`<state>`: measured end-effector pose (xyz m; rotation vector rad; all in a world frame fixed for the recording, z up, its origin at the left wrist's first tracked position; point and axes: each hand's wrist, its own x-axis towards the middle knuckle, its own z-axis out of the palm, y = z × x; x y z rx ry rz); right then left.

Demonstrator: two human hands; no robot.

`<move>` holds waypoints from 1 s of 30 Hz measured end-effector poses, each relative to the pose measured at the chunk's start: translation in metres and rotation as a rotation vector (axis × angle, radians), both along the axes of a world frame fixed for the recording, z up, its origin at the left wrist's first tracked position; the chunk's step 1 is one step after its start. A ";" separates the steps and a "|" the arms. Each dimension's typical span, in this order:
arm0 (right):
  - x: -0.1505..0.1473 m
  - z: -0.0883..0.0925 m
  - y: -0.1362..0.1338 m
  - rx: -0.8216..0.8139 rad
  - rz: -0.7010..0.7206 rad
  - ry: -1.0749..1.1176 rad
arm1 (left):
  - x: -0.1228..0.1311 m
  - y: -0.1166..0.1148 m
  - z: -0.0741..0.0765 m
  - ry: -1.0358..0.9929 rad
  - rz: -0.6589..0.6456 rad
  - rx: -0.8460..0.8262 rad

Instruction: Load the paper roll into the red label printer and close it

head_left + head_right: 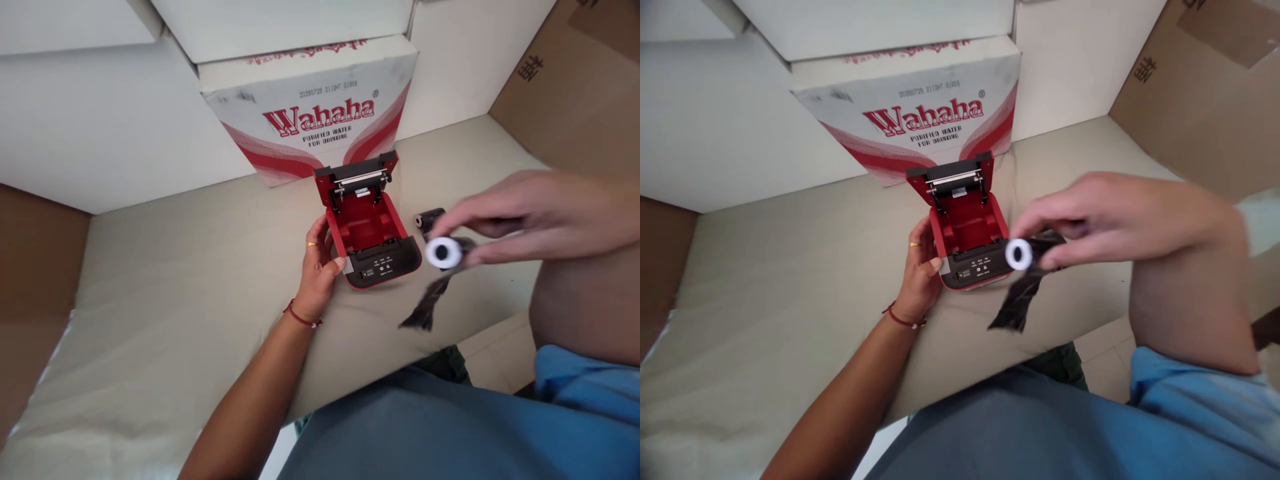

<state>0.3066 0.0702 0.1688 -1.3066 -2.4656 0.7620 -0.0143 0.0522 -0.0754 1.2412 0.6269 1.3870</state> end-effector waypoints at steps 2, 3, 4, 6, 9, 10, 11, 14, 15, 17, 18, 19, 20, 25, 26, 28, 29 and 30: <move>-0.043 -0.012 0.011 -0.149 0.283 -0.055 | 0.000 0.000 0.001 0.005 -0.007 0.005; -0.064 -0.020 0.015 -0.151 0.319 -0.098 | 0.000 -0.001 0.001 0.009 -0.010 0.010; -0.081 -0.030 0.018 -0.098 0.285 -0.149 | 0.000 -0.001 0.001 0.012 -0.010 0.012; -0.108 -0.046 0.020 0.036 0.152 -0.300 | 0.000 -0.001 0.001 0.013 0.003 0.008; -0.127 -0.061 0.019 0.153 0.056 -0.483 | 0.000 -0.001 0.000 0.014 0.029 0.005; -0.130 -0.064 0.019 0.169 0.055 -0.498 | 0.001 0.000 -0.001 0.016 0.033 0.007; -0.133 -0.066 0.019 0.181 0.055 -0.496 | 0.001 0.000 -0.002 0.019 0.034 0.010; -0.136 -0.071 0.023 0.204 0.045 -0.466 | 0.001 0.001 -0.003 0.016 0.024 0.021; -0.135 -0.074 0.024 0.211 0.049 -0.445 | 0.001 0.001 -0.003 0.012 0.020 0.025; -0.131 -0.077 0.026 0.221 0.075 -0.371 | 0.001 0.000 -0.002 0.013 0.015 0.025; -0.127 -0.078 0.025 0.222 0.090 -0.323 | 0.001 0.000 -0.002 0.019 0.014 0.023; -0.122 -0.079 0.023 0.222 0.099 -0.273 | 0.000 0.000 -0.001 0.024 0.013 0.020; -0.116 -0.079 0.018 0.228 0.101 -0.219 | 0.000 0.000 -0.001 0.027 0.011 0.018; -0.079 -0.084 -0.027 0.356 0.131 0.109 | 0.001 0.001 -0.001 0.016 -0.003 0.028; -0.073 -0.089 -0.038 0.384 0.148 0.152 | 0.001 0.000 -0.001 0.026 -0.002 0.028; -0.064 -0.100 -0.058 0.426 0.168 0.189 | 0.002 -0.004 0.002 0.076 0.040 0.038; -0.060 -0.106 -0.065 0.439 0.166 0.190 | 0.002 -0.008 0.005 0.119 0.099 0.060; -0.057 -0.112 -0.071 0.450 0.157 0.191 | 0.002 -0.013 0.009 0.172 0.190 0.105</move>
